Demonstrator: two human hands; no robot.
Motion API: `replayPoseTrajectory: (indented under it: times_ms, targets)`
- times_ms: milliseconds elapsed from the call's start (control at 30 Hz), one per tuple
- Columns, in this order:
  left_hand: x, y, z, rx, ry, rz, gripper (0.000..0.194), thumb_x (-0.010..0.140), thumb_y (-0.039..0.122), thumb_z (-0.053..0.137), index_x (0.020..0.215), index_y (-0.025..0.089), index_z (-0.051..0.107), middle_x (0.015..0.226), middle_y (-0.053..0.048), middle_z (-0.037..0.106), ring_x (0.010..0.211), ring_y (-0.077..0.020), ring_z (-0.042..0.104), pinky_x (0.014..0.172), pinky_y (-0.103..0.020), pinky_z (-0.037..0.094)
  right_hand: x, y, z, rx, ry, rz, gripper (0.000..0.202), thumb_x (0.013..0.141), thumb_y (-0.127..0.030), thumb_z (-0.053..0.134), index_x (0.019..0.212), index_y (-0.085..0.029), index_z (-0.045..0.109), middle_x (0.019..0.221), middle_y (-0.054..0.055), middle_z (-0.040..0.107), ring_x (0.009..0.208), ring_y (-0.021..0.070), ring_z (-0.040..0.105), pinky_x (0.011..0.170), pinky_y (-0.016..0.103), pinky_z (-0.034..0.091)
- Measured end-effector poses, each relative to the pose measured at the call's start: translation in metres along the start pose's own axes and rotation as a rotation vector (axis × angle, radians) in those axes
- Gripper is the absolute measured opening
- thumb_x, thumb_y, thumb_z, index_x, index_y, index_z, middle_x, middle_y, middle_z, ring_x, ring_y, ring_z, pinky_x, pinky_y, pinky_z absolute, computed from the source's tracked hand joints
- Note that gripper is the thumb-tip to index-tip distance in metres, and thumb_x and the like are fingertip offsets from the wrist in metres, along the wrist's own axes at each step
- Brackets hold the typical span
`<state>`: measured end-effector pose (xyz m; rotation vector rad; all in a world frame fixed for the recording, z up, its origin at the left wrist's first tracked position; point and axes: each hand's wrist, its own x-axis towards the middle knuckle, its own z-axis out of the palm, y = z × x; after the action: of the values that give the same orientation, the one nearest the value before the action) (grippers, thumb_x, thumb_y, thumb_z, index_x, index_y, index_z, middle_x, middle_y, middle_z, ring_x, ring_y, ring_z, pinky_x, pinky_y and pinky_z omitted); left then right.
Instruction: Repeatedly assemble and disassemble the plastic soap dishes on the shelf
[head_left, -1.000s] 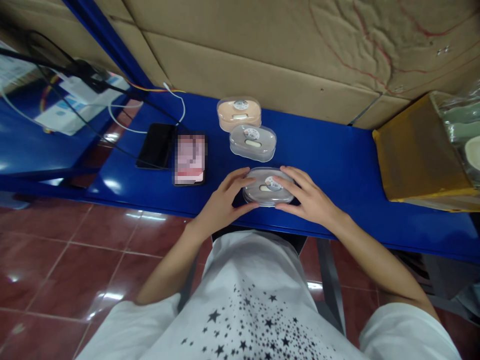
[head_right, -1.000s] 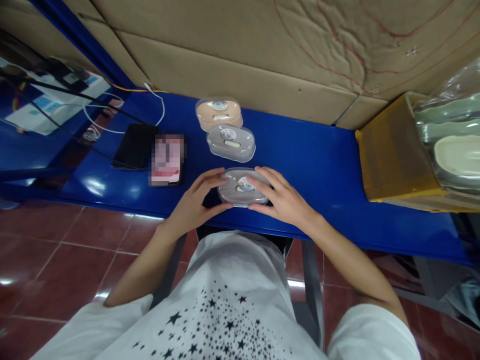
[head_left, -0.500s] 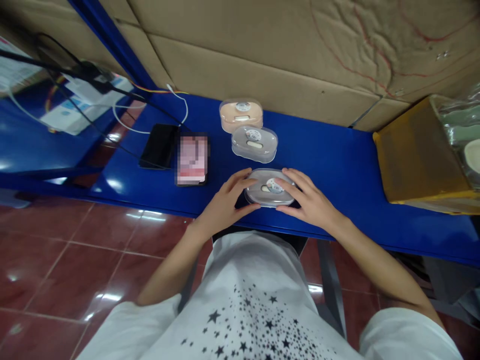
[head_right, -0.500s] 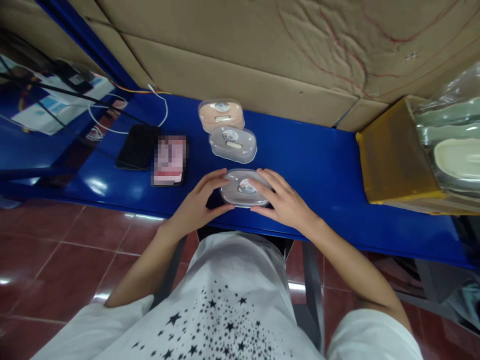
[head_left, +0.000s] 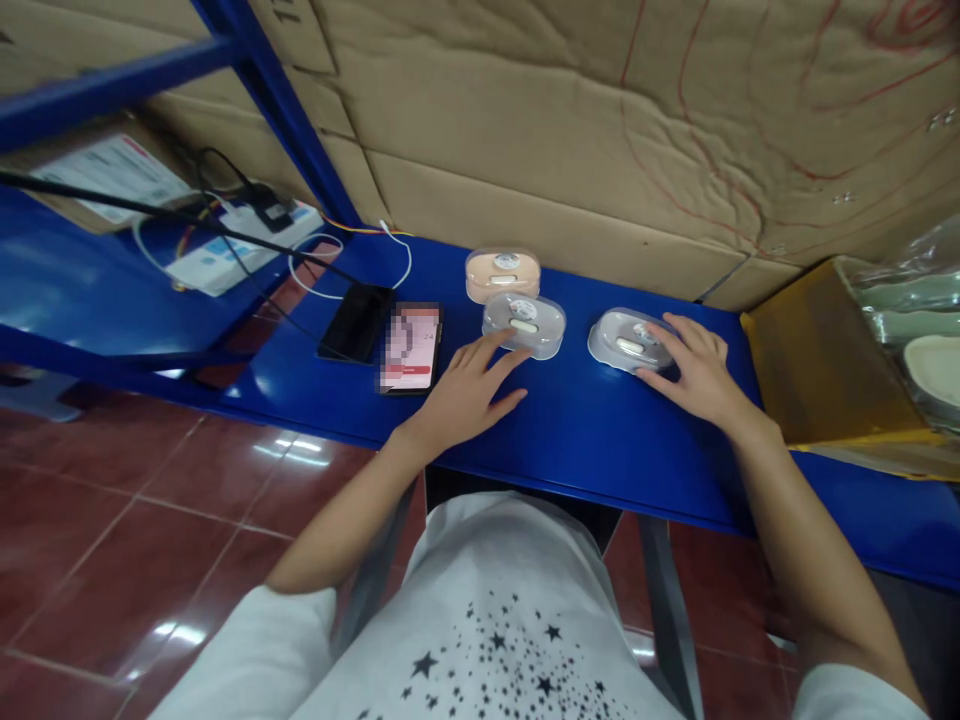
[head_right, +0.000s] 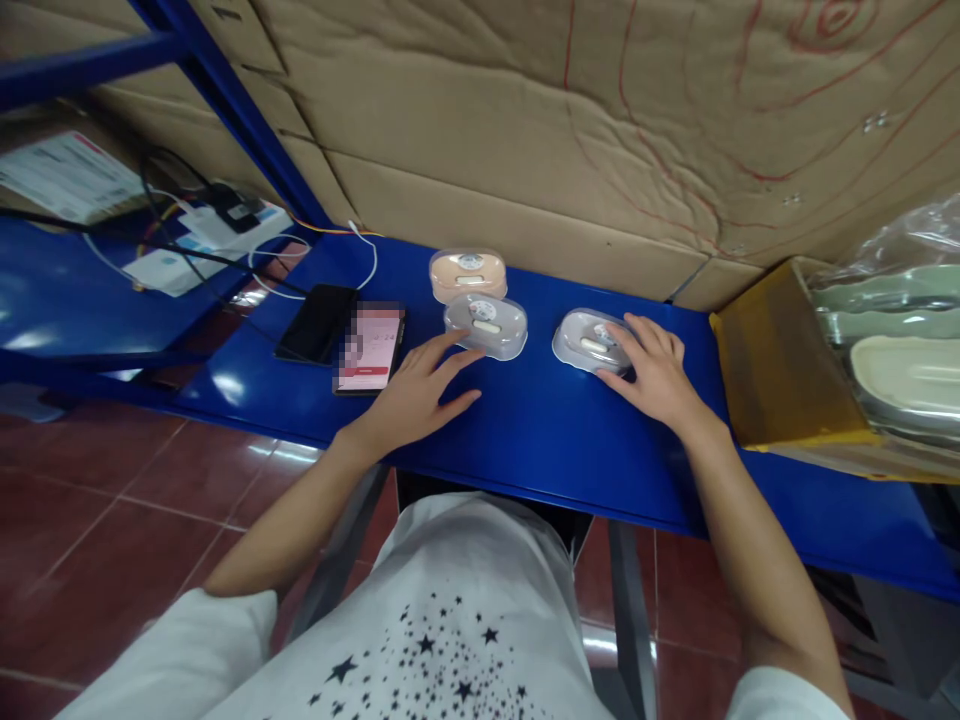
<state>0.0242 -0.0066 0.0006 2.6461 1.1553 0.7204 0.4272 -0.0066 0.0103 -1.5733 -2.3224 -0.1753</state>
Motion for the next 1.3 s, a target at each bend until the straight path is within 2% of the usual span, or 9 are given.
replayPoseTrajectory:
  times_ms: [167,267,367,500,633,733,867,1133,1300]
  targets:
    - [0.029,-0.015,-0.007,0.088,-0.014,-0.088,0.054,0.107,0.028,0.055,0.159,0.018,0.047,0.172,-0.022,0.038,0.159,-0.0394,0.04,0.125,-0.058,0.041,0.045,-0.042,0.001,0.105,-0.065,-0.126,0.083,0.1,-0.066,0.062,0.17,-0.031,0.035,0.174,0.019,0.041,0.159,0.0443,0.039,0.123,0.069,0.034]
    - [0.048,-0.021,-0.017,0.097,-0.011,-0.116,0.054,0.104,0.016,0.045,0.158,0.019,0.048,0.173,-0.019,0.038,0.16,-0.0346,0.039,0.125,-0.054,0.041,0.069,-0.079,0.013,0.147,-0.145,-0.223,0.074,0.104,-0.057,0.06,0.169,-0.029,0.038,0.177,0.018,0.037,0.163,0.0426,0.034,0.127,0.068,0.031]
    - [0.077,-0.028,-0.028,0.163,-0.047,-0.201,0.058,0.102,0.013,0.043,0.159,0.018,0.046,0.171,-0.019,0.042,0.158,-0.036,0.042,0.123,-0.057,0.04,0.085,-0.106,0.027,0.156,-0.186,-0.289,0.067,0.106,-0.048,0.059,0.166,-0.025,0.043,0.175,0.018,0.039,0.163,0.0414,0.034,0.128,0.067,0.03]
    - [0.121,-0.045,-0.035,0.238,-0.115,-0.317,0.052,0.107,0.029,0.046,0.158,0.019,0.048,0.16,-0.019,0.053,0.148,-0.0389,0.05,0.121,-0.058,0.04,0.089,-0.111,0.029,0.191,-0.174,-0.313,0.059,0.106,-0.045,0.06,0.16,-0.025,0.049,0.168,0.018,0.049,0.158,0.039,0.043,0.125,0.064,0.033]
    - [0.145,-0.068,-0.031,0.276,-0.213,-0.422,0.055,0.107,0.037,0.051,0.159,0.019,0.048,0.161,-0.022,0.05,0.151,-0.0403,0.047,0.122,-0.057,0.038,0.078,-0.096,0.019,0.22,-0.129,-0.253,0.048,0.104,-0.046,0.064,0.147,-0.027,0.057,0.156,0.016,0.06,0.148,0.0369,0.054,0.122,0.062,0.036]
    - [0.146,-0.079,-0.026,0.267,-0.255,-0.444,0.063,0.103,0.048,0.061,0.157,0.02,0.05,0.16,-0.022,0.052,0.15,-0.0415,0.049,0.122,-0.058,0.039,0.069,-0.09,0.015,0.192,-0.1,-0.233,0.044,0.102,-0.045,0.067,0.141,-0.026,0.06,0.148,0.017,0.064,0.145,0.0382,0.055,0.121,0.062,0.036]
    - [0.131,-0.076,-0.024,0.257,-0.27,-0.422,0.076,0.091,0.052,0.078,0.154,0.021,0.048,0.16,-0.019,0.053,0.149,-0.0406,0.05,0.122,-0.055,0.041,0.062,-0.086,0.01,0.15,-0.099,-0.184,0.035,0.103,-0.039,0.063,0.135,-0.025,0.061,0.143,0.016,0.066,0.138,0.0384,0.06,0.119,0.062,0.035]
    - [0.092,-0.063,-0.025,0.148,-0.181,-0.343,0.06,0.087,0.048,0.084,0.134,0.021,0.056,0.138,-0.017,0.065,0.129,-0.0385,0.064,0.108,-0.05,0.052,0.058,-0.065,0.003,0.082,-0.105,-0.035,0.04,0.101,-0.046,0.057,0.134,-0.024,0.062,0.137,0.019,0.066,0.13,0.0448,0.061,0.113,0.069,0.039]
    - [0.088,-0.067,-0.028,0.015,-0.104,-0.323,0.059,0.09,0.057,0.08,0.131,0.023,0.057,0.132,-0.012,0.067,0.127,-0.0336,0.064,0.108,-0.045,0.051,0.058,-0.061,0.004,0.067,-0.099,-0.002,0.041,0.101,-0.045,0.056,0.135,-0.023,0.061,0.136,0.019,0.065,0.129,0.0457,0.059,0.112,0.069,0.039]
